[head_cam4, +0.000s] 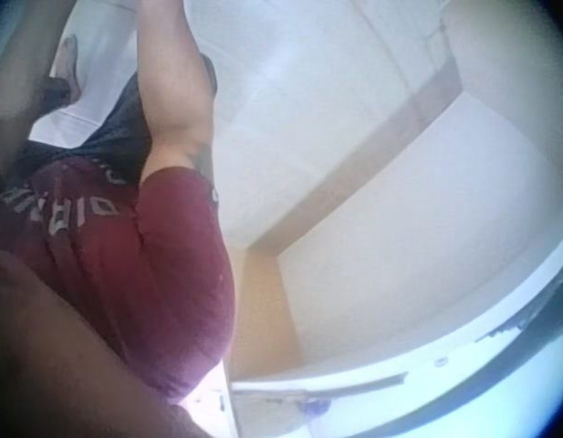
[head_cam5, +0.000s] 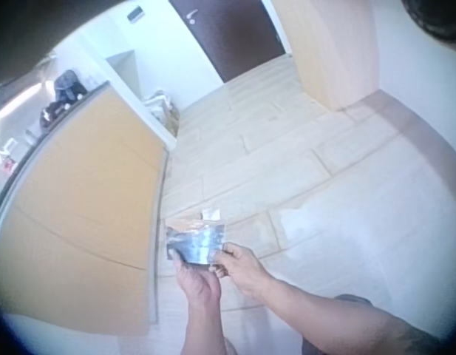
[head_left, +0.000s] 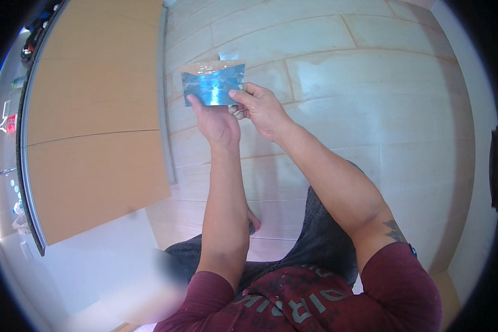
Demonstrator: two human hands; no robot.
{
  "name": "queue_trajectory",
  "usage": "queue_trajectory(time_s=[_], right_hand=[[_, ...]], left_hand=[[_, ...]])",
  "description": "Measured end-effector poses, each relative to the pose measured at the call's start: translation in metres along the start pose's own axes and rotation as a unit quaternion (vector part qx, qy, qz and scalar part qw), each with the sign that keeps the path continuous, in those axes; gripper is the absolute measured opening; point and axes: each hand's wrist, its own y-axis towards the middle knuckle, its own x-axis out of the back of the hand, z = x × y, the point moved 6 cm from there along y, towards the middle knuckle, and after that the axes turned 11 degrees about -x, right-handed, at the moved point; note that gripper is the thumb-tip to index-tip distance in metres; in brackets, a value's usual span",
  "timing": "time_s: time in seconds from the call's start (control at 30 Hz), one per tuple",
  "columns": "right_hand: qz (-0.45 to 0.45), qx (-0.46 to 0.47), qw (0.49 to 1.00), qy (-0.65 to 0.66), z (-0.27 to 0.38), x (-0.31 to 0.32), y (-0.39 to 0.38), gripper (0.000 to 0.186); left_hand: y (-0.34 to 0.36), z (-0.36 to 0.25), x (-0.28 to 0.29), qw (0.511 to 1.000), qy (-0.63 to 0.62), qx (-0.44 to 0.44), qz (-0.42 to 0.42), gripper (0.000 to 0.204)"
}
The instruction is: The person applies grout to the gaps between floor tiles using a grout float and a trowel. They spread the grout across the surface and work it into the joints, then scrape off the excess. The person briefly moves to a countertop to gather more grout before returning to the floor to continue the task.
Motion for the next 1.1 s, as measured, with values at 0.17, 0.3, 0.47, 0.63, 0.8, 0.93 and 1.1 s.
queue_trajectory(time_s=[0.17, 0.3, 0.47, 0.63, 0.8, 0.93, 1.1], right_hand=[[-0.073, 0.086, 0.993, -0.039, 0.057, 0.024, -0.010, 0.020], [-0.028, 0.087, 0.992, 0.092, 0.097, 0.038, 0.017, 0.020], [-0.020, 0.040, 0.977, 0.209, 0.101, 0.033, 0.026, 0.030], [0.022, 0.021, 0.982, 0.189, 0.117, -0.019, -0.012, 0.033], [0.038, 0.045, 0.988, 0.146, 0.139, -0.077, -0.057, 0.027], [-0.042, 0.111, 0.990, 0.070, 0.160, -0.088, -0.063, 0.027], [-0.061, 0.166, 0.983, 0.055, 0.176, -0.082, -0.067, 0.027]], left_hand=[[0.025, -0.033, 0.043, 0.989, 0.116, -0.009, -0.092, 0.049], [0.033, -0.087, 0.073, 0.951, 0.216, -0.048, -0.216, 0.050], [0.017, -0.106, 0.045, 0.986, 0.045, 0.071, -0.143, 0.052], [0.003, -0.131, -0.009, 0.997, -0.010, 0.009, -0.071, 0.052], [0.004, -0.183, -0.086, 0.996, 0.035, -0.072, -0.029, 0.056], [-0.007, -0.203, -0.144, 0.991, 0.087, -0.088, 0.043, 0.064], [-0.014, -0.201, -0.180, 0.962, 0.222, -0.079, 0.137, 0.062]])
